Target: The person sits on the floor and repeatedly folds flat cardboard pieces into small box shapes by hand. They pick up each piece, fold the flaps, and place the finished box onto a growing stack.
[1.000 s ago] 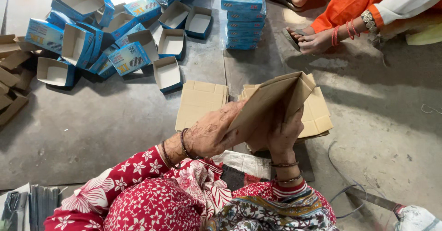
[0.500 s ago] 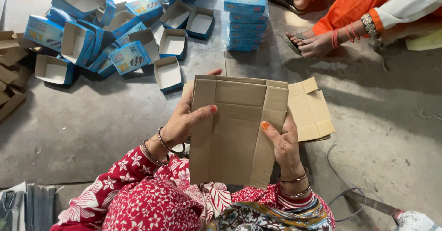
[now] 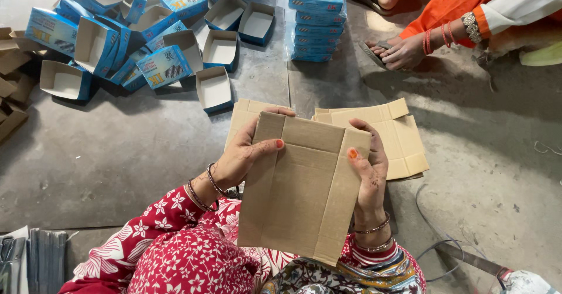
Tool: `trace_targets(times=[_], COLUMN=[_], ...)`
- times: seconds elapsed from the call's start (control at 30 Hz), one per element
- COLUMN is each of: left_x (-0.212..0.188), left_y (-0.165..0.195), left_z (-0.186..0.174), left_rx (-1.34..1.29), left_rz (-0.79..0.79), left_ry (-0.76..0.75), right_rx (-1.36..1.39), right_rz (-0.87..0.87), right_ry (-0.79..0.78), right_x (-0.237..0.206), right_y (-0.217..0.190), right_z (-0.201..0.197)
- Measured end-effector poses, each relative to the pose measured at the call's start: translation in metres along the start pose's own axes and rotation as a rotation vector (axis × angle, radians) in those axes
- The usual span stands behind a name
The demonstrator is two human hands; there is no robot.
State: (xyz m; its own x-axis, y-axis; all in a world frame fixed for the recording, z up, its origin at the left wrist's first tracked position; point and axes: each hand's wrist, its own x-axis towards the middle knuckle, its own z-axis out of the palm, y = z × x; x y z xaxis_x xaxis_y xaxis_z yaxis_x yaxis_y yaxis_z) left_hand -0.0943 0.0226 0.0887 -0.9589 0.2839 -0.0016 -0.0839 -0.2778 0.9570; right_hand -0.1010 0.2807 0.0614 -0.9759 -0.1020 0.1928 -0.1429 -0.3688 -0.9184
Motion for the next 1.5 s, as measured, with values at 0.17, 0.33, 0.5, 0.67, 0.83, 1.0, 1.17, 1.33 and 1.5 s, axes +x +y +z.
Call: trace_targets(times=[0.17,0.33,0.5,0.67,0.83,1.0,1.17,1.33,1.5], left_x=[0.005,0.008,0.01,0.015,0.014,0.012,0.009,0.006,0.012], left_y=[-0.002,-0.007,-0.021,-0.028,-0.022,-0.019,-0.03,-0.036,-0.041], left_z=[0.0,-0.002,-0.005,-0.007,0.0,0.004,0.002,-0.011,-0.014], left_rx=[-0.119,-0.152,-0.218,-0.178,-0.192,-0.177,-0.199,-0.302,-0.296], left_rz=[-0.059,-0.131,-0.162,-0.205,-0.106,0.054,0.18,0.206,0.074], left_ry=[0.082,0.112,0.145,0.276,0.251,0.048,0.009,-0.043,0.14], right_rx=[0.102,0.067,0.044,-0.016,-0.024,0.116,0.149,0.117,0.37], right_rz=[-0.02,-0.26,-0.113,-0.227,-0.163,-0.016,0.097,0.288,0.071], right_ry=[0.027,-0.142,0.029,-0.163,0.006,0.051,0.043,0.06,0.327], right_x=[-0.002,-0.004,0.0,-0.002,0.004,0.016,0.019,0.02,0.027], right_y=[0.011,0.017,0.013,0.01,0.019,0.024,0.025,0.021,0.022], right_z=[-0.006,-0.008,-0.008,-0.01,-0.016,-0.025,-0.025,-0.023,-0.027])
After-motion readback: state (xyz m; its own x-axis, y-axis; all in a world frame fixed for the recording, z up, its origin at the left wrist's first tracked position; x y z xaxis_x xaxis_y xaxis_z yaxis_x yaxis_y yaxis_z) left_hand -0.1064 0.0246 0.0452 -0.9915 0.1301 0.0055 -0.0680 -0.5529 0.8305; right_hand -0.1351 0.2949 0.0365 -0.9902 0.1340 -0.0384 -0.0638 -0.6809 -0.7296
